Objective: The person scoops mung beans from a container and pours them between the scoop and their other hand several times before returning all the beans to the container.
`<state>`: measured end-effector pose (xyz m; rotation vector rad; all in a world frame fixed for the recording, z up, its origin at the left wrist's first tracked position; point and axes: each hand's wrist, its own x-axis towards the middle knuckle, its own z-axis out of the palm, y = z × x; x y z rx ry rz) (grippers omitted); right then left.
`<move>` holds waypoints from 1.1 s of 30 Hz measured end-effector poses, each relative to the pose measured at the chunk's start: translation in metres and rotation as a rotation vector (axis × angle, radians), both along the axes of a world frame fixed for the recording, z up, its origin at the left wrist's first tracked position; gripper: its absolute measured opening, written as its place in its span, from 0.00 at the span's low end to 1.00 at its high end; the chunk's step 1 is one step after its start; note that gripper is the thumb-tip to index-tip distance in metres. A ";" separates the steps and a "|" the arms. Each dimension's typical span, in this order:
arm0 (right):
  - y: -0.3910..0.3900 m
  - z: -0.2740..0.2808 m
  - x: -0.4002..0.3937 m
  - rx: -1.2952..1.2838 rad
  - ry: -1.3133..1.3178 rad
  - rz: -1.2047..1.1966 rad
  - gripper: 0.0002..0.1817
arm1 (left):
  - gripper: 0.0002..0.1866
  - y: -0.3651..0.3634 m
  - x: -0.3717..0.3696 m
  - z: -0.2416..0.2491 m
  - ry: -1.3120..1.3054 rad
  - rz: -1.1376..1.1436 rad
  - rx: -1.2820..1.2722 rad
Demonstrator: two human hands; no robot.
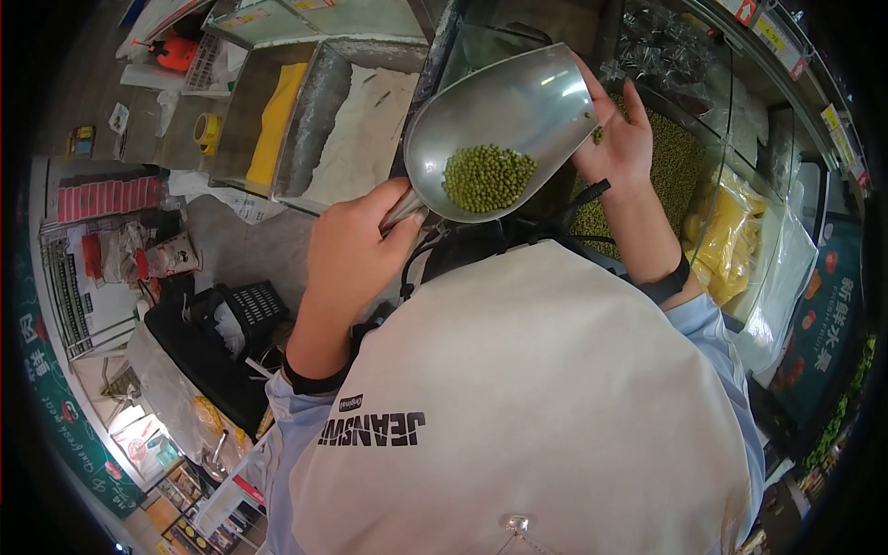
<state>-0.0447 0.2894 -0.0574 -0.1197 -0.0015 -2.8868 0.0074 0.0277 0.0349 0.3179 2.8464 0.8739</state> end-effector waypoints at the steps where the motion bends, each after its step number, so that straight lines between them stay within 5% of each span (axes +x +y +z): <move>1: 0.002 -0.003 0.000 -0.008 -0.016 -0.009 0.33 | 0.13 -0.002 0.000 -0.002 -0.035 0.011 0.035; 7: 0.010 -0.012 -0.001 -0.122 0.041 -0.037 0.32 | 0.15 -0.014 -0.002 -0.027 -0.111 0.089 0.394; 12: 0.034 -0.014 0.001 -0.198 -0.089 -0.048 0.26 | 0.15 -0.021 -0.002 -0.033 -0.118 0.111 0.396; 16: 0.069 -0.020 0.010 -0.008 -0.001 -0.203 0.25 | 0.15 -0.020 0.000 -0.034 -0.147 0.118 0.421; 19: 0.079 0.006 0.025 0.457 -0.463 -0.467 0.27 | 0.14 -0.019 0.002 -0.042 -0.150 0.138 0.512; 23: 0.116 -0.023 0.039 0.728 -0.704 -0.550 0.32 | 0.14 -0.016 0.001 -0.039 -0.163 0.102 0.471; 25: 0.173 -0.102 0.048 0.089 0.079 -0.107 0.33 | 0.14 -0.014 0.000 -0.031 -0.158 0.072 0.386; 27: 0.164 -0.095 0.046 0.109 0.034 -0.095 0.32 | 0.15 -0.011 -0.002 -0.029 -0.184 0.069 0.351; 29: 0.094 0.002 0.039 0.808 -0.826 -0.502 0.31 | 0.15 -0.011 -0.002 -0.023 -0.156 0.065 0.281; 33: 0.071 -0.003 0.025 0.591 -0.558 -0.306 0.31 | 0.16 -0.008 -0.003 -0.016 -0.041 0.057 0.105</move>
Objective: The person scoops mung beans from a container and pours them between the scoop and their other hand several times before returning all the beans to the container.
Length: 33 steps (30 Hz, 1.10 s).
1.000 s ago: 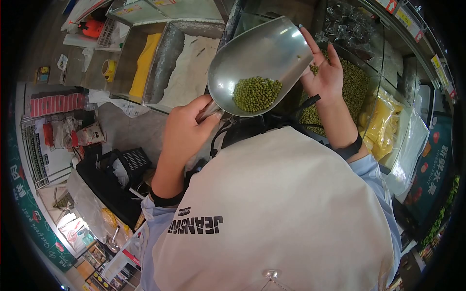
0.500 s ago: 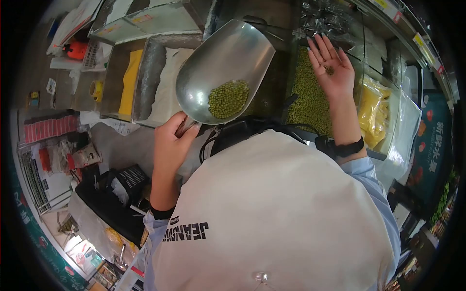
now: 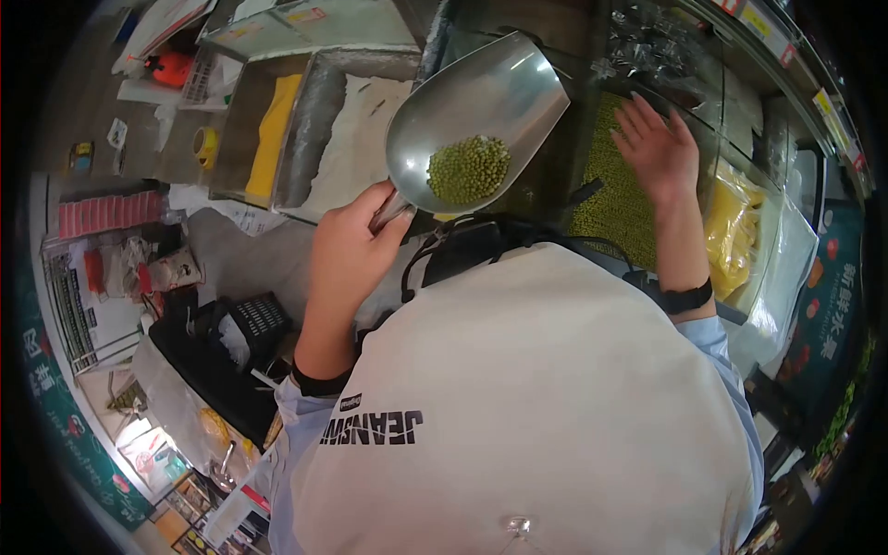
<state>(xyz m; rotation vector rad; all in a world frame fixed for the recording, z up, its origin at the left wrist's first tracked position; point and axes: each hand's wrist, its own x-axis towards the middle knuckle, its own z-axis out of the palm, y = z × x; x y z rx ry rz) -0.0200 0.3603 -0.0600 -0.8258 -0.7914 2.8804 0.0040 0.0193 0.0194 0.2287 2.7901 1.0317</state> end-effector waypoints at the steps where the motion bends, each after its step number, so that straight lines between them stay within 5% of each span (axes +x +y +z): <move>1: -0.010 0.001 -0.005 -0.018 0.026 0.053 0.31 | 0.16 0.000 -0.001 0.001 0.020 0.011 -0.040; 6: -0.073 -0.002 -0.024 -0.251 0.060 0.389 0.31 | 0.15 0.002 -0.007 0.005 0.063 0.044 -0.089; 9: -0.102 -0.022 -0.031 -0.599 0.322 0.605 0.31 | 0.15 0.012 -0.010 0.006 0.144 0.082 -0.097; 33: -0.137 0.003 -0.035 -0.754 0.375 0.528 0.24 | 0.17 0.035 -0.014 -0.011 0.487 0.098 -0.198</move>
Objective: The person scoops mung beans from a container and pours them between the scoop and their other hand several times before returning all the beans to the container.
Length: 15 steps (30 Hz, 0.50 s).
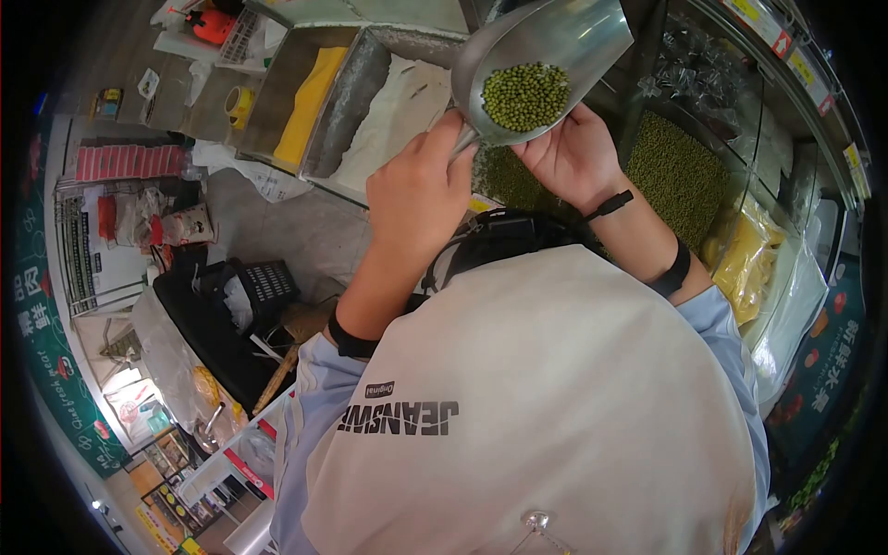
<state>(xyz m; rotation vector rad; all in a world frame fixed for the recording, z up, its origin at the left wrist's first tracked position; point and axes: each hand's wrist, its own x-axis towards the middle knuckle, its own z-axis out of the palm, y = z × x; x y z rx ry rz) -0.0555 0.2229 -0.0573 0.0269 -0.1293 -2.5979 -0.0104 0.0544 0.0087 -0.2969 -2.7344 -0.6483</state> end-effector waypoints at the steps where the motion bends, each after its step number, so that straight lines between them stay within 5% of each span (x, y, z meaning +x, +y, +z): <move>1: 0.000 0.000 0.000 -0.003 0.003 0.001 0.24 | 0.17 0.000 0.000 -0.001 0.008 0.000 -0.004; 15: 0.000 0.000 0.001 -0.016 -0.061 -0.029 0.23 | 0.18 0.000 -0.001 -0.004 0.058 -0.023 -0.057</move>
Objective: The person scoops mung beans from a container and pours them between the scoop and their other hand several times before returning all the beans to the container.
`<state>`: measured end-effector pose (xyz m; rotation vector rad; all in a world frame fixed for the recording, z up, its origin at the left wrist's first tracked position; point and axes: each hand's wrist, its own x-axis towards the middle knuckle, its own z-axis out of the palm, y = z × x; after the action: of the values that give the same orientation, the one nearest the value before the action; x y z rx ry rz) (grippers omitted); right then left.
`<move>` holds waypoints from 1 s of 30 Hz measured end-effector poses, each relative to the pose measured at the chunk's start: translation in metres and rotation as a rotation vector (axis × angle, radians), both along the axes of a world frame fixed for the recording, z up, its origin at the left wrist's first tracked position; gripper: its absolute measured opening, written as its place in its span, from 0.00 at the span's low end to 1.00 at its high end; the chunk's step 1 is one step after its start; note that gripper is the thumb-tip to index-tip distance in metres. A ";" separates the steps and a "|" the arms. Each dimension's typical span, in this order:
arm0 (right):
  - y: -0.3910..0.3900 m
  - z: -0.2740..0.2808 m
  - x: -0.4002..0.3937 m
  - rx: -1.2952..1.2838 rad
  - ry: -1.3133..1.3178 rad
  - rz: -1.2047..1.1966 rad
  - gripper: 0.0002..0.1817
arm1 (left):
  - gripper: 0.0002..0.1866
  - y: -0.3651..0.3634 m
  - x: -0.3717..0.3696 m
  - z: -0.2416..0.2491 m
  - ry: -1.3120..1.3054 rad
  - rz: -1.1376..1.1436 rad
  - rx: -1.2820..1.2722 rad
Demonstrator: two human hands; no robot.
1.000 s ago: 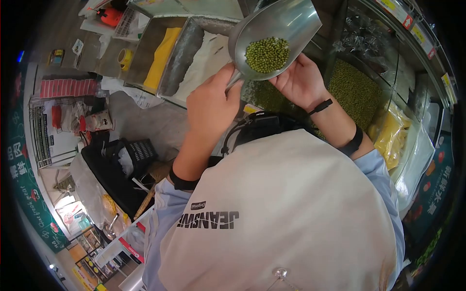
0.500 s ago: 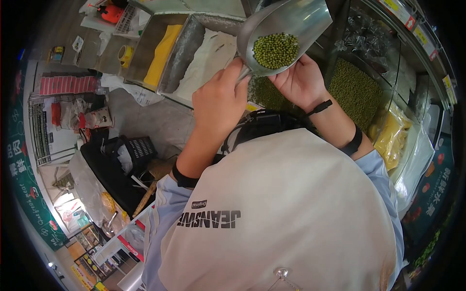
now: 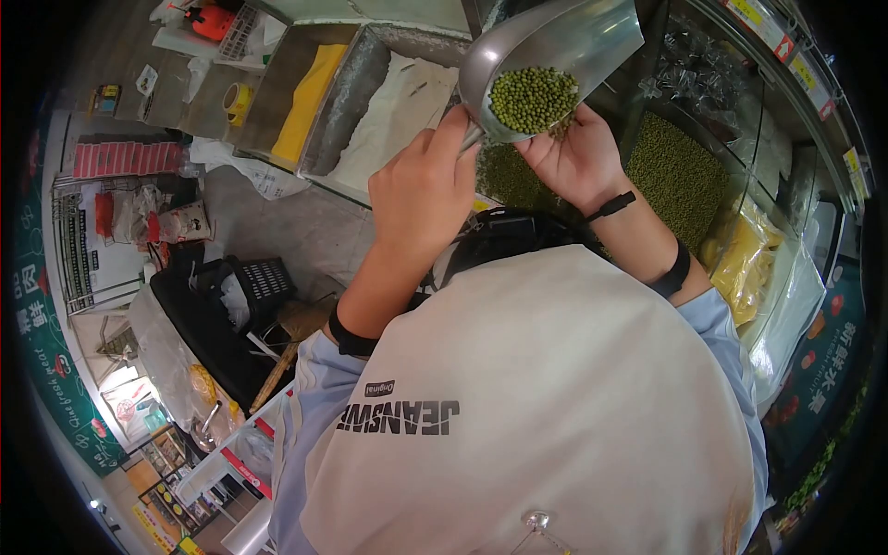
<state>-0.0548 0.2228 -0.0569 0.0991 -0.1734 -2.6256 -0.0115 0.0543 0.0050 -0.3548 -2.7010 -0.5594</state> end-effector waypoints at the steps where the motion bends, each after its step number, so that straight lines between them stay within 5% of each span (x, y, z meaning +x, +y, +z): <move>1: 0.000 0.002 0.000 0.007 -0.044 -0.002 0.23 | 0.18 0.000 0.000 0.000 -0.003 0.002 -0.003; 7: 0.002 -0.007 -0.001 -0.111 -0.014 0.030 0.23 | 0.18 0.001 0.000 0.000 -0.060 0.011 0.067; 16: 0.012 -0.027 -0.003 -0.252 0.050 0.080 0.20 | 0.16 -0.022 -0.009 -0.020 -0.342 -0.076 0.714; 22: 0.021 -0.003 -0.003 -0.034 0.096 -0.099 0.25 | 0.15 -0.033 -0.003 0.006 -0.772 -0.021 1.139; 30: 0.030 0.011 -0.005 -0.044 0.257 -0.234 0.27 | 0.15 -0.056 0.014 0.002 -0.628 -0.004 0.827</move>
<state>-0.0594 0.2530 -0.0461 -0.2894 -0.1618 -2.8324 0.0026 -0.0012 0.0066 0.0639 -2.6692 -1.9488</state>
